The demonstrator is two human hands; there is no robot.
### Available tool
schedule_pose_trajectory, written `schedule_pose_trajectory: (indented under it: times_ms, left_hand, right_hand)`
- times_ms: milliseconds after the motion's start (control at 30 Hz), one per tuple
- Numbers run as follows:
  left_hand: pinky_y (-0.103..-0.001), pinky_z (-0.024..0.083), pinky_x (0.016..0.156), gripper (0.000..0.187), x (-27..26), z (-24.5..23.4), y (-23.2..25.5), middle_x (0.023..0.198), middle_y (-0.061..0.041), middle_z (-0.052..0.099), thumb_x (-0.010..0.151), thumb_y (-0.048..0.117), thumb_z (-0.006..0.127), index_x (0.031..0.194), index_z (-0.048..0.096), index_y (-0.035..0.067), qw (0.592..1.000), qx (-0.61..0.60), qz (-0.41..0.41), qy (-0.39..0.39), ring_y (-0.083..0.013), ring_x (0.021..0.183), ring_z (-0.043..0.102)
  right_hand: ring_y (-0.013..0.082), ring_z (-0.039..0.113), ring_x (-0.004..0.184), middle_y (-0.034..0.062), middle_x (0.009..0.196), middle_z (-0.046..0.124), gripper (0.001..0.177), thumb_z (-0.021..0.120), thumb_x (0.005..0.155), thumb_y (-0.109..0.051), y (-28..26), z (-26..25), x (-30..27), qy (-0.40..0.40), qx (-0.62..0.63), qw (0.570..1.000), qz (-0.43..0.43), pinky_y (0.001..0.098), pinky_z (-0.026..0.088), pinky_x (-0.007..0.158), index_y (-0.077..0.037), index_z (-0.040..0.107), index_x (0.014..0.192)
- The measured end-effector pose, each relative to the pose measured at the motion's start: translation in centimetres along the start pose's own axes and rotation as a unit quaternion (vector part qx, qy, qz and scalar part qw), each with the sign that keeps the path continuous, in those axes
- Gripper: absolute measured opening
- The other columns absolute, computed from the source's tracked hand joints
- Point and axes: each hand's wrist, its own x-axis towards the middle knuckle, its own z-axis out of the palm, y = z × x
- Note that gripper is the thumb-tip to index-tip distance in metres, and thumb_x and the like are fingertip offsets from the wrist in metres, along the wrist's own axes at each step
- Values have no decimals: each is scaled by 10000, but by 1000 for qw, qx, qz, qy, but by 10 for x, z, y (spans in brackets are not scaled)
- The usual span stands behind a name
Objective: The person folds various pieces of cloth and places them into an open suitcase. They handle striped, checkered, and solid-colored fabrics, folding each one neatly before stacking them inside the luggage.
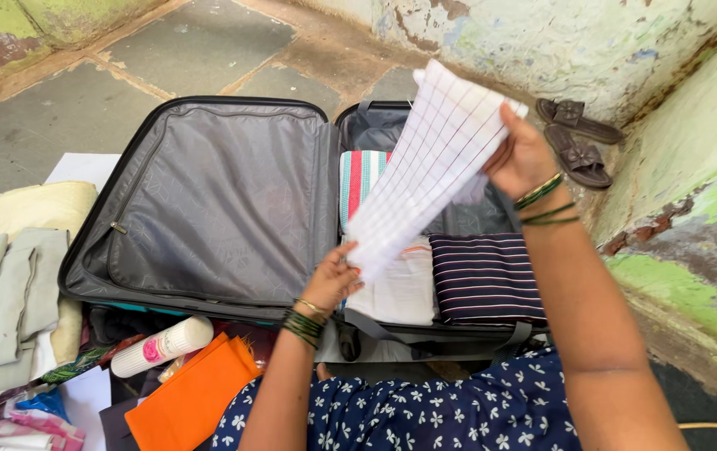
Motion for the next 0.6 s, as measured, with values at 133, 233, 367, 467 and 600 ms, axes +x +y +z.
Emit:
schedule_pose_trajectory:
  times_ms: [133,233,367,467,600]
  left_hand:
    - [-397,504,1084,563,-15,39,21,1424,-142,619,922,57,693,1450,496,45,927,289,237,34,-296,1295,626]
    - [-452,427,1168,625,-49,80,84,1472,-175,573,890,96,759,1464,522,36,779,441,417,159,-409,1407,527]
    - [-486,359,1192,810,-71,146,167,1548,-207,493,758,303,839,1454,500,65,657,532,514,145,-456,1470,404]
    - [-554,389,1058,979,-65,181,206,1368,-202,612,652,538,844,1418,478,50,555,610,552,121,-462,1279,531]
    - [-474,539,866,866,-48,208,217,992,-126,733,710,553,816,1421,503,170,644,706,294,5,-339,951,709]
  right_hand:
    - [247,665,1261,141,1342,687,400,562,1089,-282,-18,20,-4,-61,-56,996,-24,421,516,1131,18,609,1348]
    - [244,679,1197,146,1293,697,344,599,1085,-247,2,13,-14,-73,-98,992,6,416,532,1074,19,629,1300]
    - [213,690,1137,130,1248,710,346,613,1071,-251,22,3,-34,-72,-139,987,44,390,546,1007,17,642,1288]
    - [207,690,1118,119,1234,716,349,623,1042,-243,28,3,-47,-89,-152,982,67,385,547,985,6,640,1287]
    - [176,672,1119,98,1222,720,381,647,1006,-250,20,3,-65,-143,-192,967,89,352,526,981,7,640,1287]
